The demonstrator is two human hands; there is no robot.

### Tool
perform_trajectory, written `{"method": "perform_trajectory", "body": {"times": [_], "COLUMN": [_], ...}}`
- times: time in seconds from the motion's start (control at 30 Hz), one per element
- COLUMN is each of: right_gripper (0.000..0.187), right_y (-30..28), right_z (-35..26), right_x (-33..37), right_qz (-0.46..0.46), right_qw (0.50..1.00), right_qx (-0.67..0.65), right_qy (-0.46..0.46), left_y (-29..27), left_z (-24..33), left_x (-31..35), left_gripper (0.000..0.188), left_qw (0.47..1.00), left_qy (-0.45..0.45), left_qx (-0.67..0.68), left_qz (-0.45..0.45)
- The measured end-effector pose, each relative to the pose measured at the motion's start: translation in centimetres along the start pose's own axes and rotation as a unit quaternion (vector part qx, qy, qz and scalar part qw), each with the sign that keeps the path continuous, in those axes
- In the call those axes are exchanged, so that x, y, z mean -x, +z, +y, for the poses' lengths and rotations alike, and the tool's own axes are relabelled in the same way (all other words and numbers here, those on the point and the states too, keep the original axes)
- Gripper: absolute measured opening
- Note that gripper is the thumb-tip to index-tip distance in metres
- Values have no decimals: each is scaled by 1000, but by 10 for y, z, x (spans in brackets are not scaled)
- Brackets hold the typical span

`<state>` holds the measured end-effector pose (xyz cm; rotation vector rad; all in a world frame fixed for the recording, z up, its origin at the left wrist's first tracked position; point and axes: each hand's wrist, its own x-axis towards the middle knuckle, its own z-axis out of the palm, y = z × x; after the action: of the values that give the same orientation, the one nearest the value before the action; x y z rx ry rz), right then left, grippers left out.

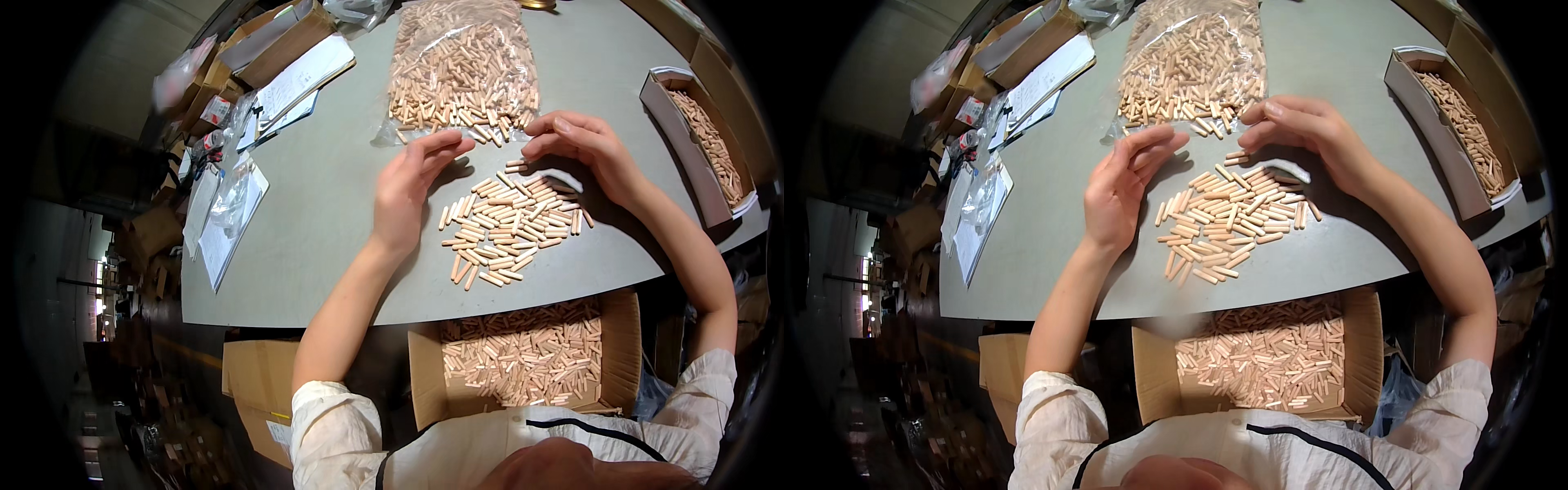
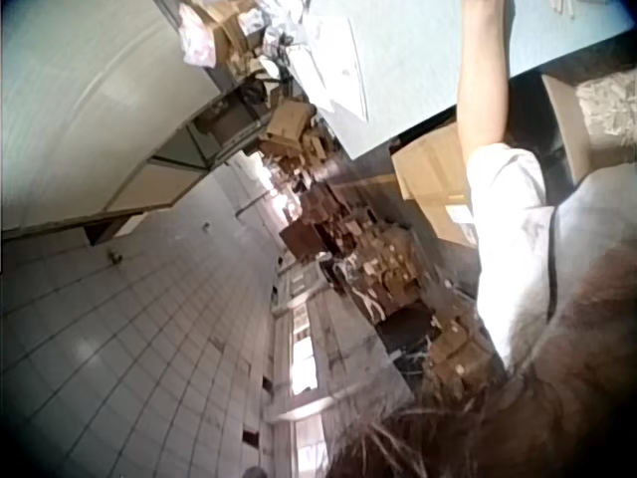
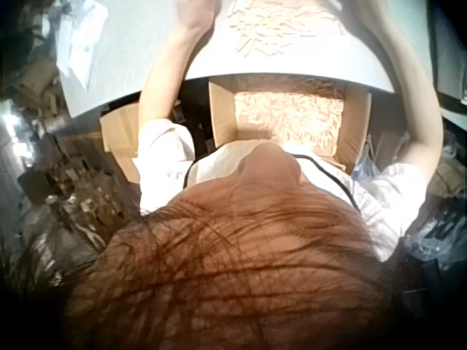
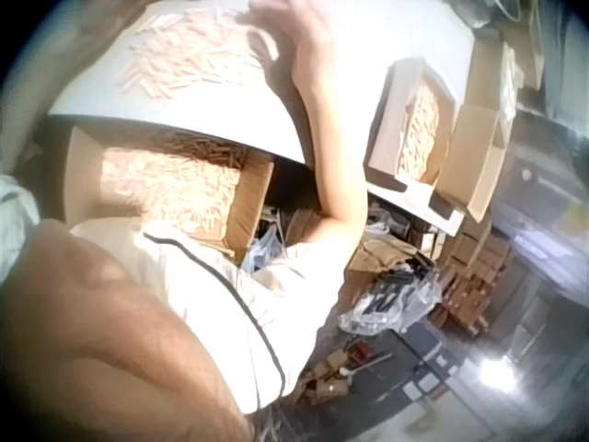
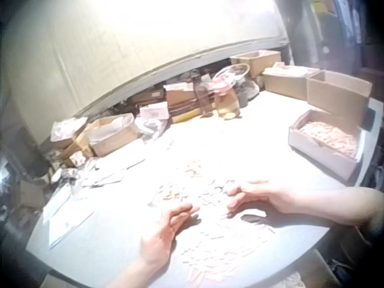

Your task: The person sorts small, light-colored cylindrical objects on a table. They pick up the cylinders from a pile and place them into a cardboard box below the table surface. The person uses both hands to handle the items, occasionally adjusting the pile on the table.

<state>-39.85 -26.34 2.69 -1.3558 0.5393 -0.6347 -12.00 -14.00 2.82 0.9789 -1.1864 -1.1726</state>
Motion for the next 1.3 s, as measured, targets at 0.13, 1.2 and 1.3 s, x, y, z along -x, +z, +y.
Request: {"method": "perform_trajectory", "body": {"times": [0.13, 1.2, 1.3], "right_gripper": [54, 18, 18], "right_y": [-1, 30, 4], "right_z": [2, 6, -10], "right_x": [2, 9, 4], "right_qz": [-44, -44, 60], "right_qw": [999, 812, 808], "right_qx": [25, 452, 457], "right_qy": [-16, -367, -367], "left_y": [3, 41, 36], "left_z": [-2, -11, -16], "left_x": [0, -2, -7], "left_gripper": [59, 9, 8], "left_qw": [999, 864, 859], "left_qy": [12, 289, 272], "left_qx": [-38, -409, -434], "left_qz": [-27, -54, 2]}}
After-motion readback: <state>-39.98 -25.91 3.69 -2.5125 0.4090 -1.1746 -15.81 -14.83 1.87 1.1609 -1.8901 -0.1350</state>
